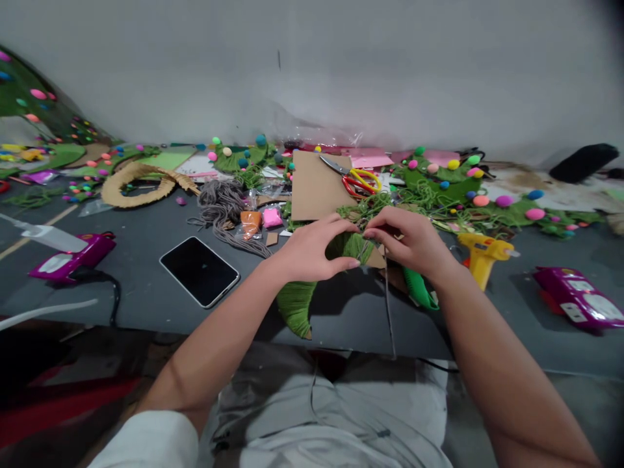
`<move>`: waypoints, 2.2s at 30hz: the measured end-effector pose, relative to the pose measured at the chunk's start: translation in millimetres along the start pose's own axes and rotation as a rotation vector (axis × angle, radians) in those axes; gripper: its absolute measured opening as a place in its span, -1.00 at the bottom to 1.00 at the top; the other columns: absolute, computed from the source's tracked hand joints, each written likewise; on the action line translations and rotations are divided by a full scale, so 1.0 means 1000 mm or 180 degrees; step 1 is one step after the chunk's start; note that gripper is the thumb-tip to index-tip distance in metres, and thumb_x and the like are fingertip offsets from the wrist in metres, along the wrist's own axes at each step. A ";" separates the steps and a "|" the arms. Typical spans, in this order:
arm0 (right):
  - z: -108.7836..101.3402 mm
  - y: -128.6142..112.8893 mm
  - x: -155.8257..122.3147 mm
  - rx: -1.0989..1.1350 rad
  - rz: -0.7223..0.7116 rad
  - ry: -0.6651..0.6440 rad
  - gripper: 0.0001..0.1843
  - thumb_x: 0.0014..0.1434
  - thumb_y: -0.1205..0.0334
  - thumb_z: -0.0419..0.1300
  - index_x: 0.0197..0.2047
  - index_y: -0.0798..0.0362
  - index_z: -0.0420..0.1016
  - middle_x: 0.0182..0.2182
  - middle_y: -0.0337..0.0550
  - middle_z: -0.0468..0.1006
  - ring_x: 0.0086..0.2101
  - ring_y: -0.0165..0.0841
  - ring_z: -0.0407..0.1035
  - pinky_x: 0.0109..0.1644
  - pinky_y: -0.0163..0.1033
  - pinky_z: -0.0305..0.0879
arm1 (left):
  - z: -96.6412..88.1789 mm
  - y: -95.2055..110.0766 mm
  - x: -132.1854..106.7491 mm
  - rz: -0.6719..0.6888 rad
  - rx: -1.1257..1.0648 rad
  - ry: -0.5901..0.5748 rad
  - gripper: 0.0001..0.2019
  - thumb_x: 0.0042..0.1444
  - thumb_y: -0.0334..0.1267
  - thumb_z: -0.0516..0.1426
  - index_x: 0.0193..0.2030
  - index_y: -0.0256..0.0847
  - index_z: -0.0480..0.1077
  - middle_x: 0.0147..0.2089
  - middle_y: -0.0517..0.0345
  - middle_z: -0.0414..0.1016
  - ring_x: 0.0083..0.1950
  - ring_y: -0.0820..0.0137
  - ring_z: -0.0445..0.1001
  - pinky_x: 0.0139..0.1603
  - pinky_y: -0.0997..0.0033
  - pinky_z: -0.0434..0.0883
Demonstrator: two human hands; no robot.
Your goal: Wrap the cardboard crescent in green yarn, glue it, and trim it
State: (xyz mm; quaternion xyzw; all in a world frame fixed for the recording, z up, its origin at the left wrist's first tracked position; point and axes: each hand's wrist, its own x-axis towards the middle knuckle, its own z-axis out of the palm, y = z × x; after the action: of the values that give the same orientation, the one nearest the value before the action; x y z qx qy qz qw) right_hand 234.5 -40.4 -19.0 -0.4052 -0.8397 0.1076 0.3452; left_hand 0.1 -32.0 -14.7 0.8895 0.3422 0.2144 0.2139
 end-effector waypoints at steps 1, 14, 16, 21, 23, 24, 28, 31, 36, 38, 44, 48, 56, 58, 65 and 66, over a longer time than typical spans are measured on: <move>-0.001 0.000 0.000 0.0090 0.0101 0.0006 -0.81 0.32 0.13 0.15 -0.27 0.04 0.48 -0.41 -0.17 0.47 -0.43 -0.37 0.30 -0.32 -0.26 0.20 | 0.000 0.000 0.000 0.0065 -0.0098 0.0028 -0.53 0.11 -0.02 0.23 0.14 -0.05 0.33 0.10 0.05 0.44 0.10 0.18 0.46 0.11 0.16 0.38; 0.011 -0.002 0.001 0.1211 0.0679 0.0067 -0.78 0.29 0.08 0.15 -0.27 0.05 0.45 -0.41 -0.20 0.45 -0.41 -0.39 0.28 -0.32 -0.29 0.21 | -0.004 0.002 -0.001 0.0070 -0.0511 0.0518 -0.58 0.11 -0.06 0.24 0.09 -0.09 0.35 0.03 0.08 0.47 0.05 0.23 0.45 0.06 0.23 0.39; 0.017 -0.003 0.002 0.1389 0.0643 0.0002 -0.83 0.25 0.14 0.17 -0.27 0.06 0.45 -0.40 -0.20 0.46 -0.40 -0.39 0.29 -0.31 -0.29 0.22 | -0.003 0.001 0.000 0.0022 -0.0499 0.0649 -0.59 0.11 -0.07 0.23 0.08 -0.10 0.35 0.03 0.08 0.47 0.04 0.25 0.46 0.05 0.23 0.39; 0.034 -0.010 0.001 0.1254 0.0745 -0.0042 -0.85 0.22 0.19 0.17 -0.30 0.09 0.48 -0.46 -0.22 0.45 -0.40 -0.38 0.30 -0.29 -0.28 0.24 | 0.001 -0.006 0.004 -0.0444 -0.0224 0.1157 -0.60 0.10 -0.08 0.24 0.06 -0.09 0.36 0.05 0.08 0.47 0.07 0.21 0.46 0.12 0.15 0.38; 0.037 -0.013 0.001 0.1267 0.0881 -0.0217 -0.77 0.26 0.12 0.16 -0.24 0.10 0.54 -0.47 -0.21 0.48 -0.43 -0.38 0.32 -0.33 -0.29 0.24 | 0.002 -0.010 0.005 -0.0647 -0.0043 0.1338 -0.60 0.10 -0.08 0.24 0.06 -0.09 0.37 0.06 0.07 0.46 0.08 0.20 0.45 0.13 0.13 0.38; 0.037 -0.015 0.000 0.1259 0.0915 -0.0332 -0.74 0.28 0.09 0.15 -0.23 0.10 0.56 -0.48 -0.20 0.49 -0.45 -0.39 0.32 -0.35 -0.30 0.23 | 0.002 -0.012 0.006 -0.0723 0.0042 0.1403 -0.60 0.10 -0.08 0.24 0.06 -0.09 0.37 0.06 0.07 0.46 0.08 0.19 0.45 0.13 0.12 0.38; 0.032 -0.020 -0.001 0.0827 0.0632 -0.0525 -0.72 0.33 0.10 0.12 -0.18 0.08 0.59 -0.38 -0.14 0.58 -0.42 -0.37 0.37 -0.32 -0.30 0.22 | 0.003 -0.016 0.005 -0.0892 0.0364 0.1396 -0.59 0.13 -0.06 0.22 0.10 -0.09 0.36 0.08 0.05 0.43 0.08 0.18 0.45 0.10 0.13 0.39; 0.028 -0.020 -0.002 0.0382 0.0270 -0.0667 -0.75 0.34 0.16 0.10 -0.17 0.07 0.59 -0.33 -0.10 0.61 -0.37 -0.35 0.39 -0.26 -0.27 0.22 | 0.006 -0.016 0.004 -0.0919 0.0621 0.1113 -0.55 0.15 -0.04 0.20 0.16 -0.08 0.34 0.09 0.02 0.42 0.04 0.15 0.47 0.02 0.14 0.41; 0.022 -0.015 0.000 0.0108 0.0075 -0.0778 -0.80 0.32 0.20 0.11 -0.19 0.05 0.55 -0.37 -0.11 0.58 -0.38 -0.34 0.38 -0.26 -0.27 0.21 | 0.010 -0.013 0.005 -0.0818 0.0913 0.0612 -0.53 0.17 -0.05 0.16 0.21 -0.08 0.32 0.09 -0.01 0.42 0.04 0.12 0.48 -0.09 0.20 0.42; 0.019 -0.011 0.001 0.0016 0.0036 -0.0658 -0.81 0.33 0.22 0.09 -0.18 0.05 0.52 -0.32 -0.09 0.56 -0.33 -0.32 0.39 -0.22 -0.26 0.23 | 0.010 -0.011 0.005 -0.0689 0.0848 0.0372 -0.51 0.18 -0.04 0.15 0.23 -0.08 0.30 0.11 -0.01 0.42 0.06 0.11 0.48 -0.09 0.19 0.42; 0.009 0.004 0.001 -0.0307 -0.0102 -0.0363 -0.82 0.36 0.23 0.05 -0.17 0.03 0.47 -0.30 -0.07 0.50 -0.28 -0.29 0.38 -0.19 -0.24 0.23 | 0.006 -0.006 0.003 -0.0424 0.0567 0.0074 -0.52 0.17 0.02 0.14 0.19 -0.08 0.32 0.13 0.00 0.42 0.06 0.11 0.49 -0.04 0.15 0.42; 0.006 0.010 -0.001 -0.0327 -0.0081 -0.0246 -0.80 0.37 0.18 0.06 -0.17 0.03 0.48 -0.33 -0.10 0.49 -0.32 -0.32 0.37 -0.23 -0.25 0.22 | 0.004 -0.004 0.002 -0.0252 0.0347 -0.0065 -0.53 0.17 0.03 0.15 0.18 -0.06 0.33 0.13 0.00 0.41 0.06 0.12 0.49 0.01 0.12 0.42; 0.008 0.011 0.000 0.0123 0.0182 -0.0049 -0.81 0.34 0.16 0.10 -0.20 0.04 0.50 -0.36 -0.14 0.52 -0.36 -0.35 0.37 -0.27 -0.27 0.21 | 0.001 -0.005 0.000 -0.0022 -0.0084 0.0027 -0.51 0.15 0.02 0.18 0.19 -0.04 0.31 0.13 0.02 0.40 0.07 0.17 0.47 0.11 0.12 0.39; 0.012 0.010 0.000 0.0355 0.0281 -0.0034 -0.80 0.34 0.14 0.10 -0.22 0.05 0.49 -0.35 -0.14 0.53 -0.34 -0.34 0.38 -0.25 -0.26 0.24 | 0.000 -0.005 0.000 0.0025 -0.0172 0.0039 -0.52 0.14 0.01 0.19 0.18 -0.03 0.32 0.11 0.03 0.41 0.06 0.18 0.47 0.11 0.13 0.39; 0.019 0.004 0.002 0.1039 0.0742 -0.0114 -0.70 0.30 0.01 0.12 -0.27 0.07 0.49 -0.39 -0.16 0.52 -0.38 -0.35 0.34 -0.29 -0.27 0.24 | -0.002 -0.007 -0.001 0.0138 -0.0410 0.0150 -0.54 0.13 -0.04 0.22 0.16 -0.03 0.33 0.07 0.06 0.42 0.05 0.23 0.47 0.10 0.18 0.39; 0.019 0.004 0.002 0.1099 0.0754 -0.0142 -0.70 0.30 0.02 0.12 -0.28 0.07 0.49 -0.39 -0.16 0.51 -0.38 -0.35 0.34 -0.29 -0.27 0.24 | -0.002 -0.007 -0.001 0.0129 -0.0429 0.0222 -0.55 0.13 -0.05 0.22 0.15 -0.04 0.34 0.06 0.07 0.43 0.06 0.24 0.46 0.10 0.19 0.39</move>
State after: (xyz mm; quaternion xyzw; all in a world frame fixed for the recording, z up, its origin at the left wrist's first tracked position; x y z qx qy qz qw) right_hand 223.0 -34.3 -33.6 -0.4334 -0.7627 0.2986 0.3758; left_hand -5.6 -26.9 -16.8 0.8718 0.3162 0.2722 0.2569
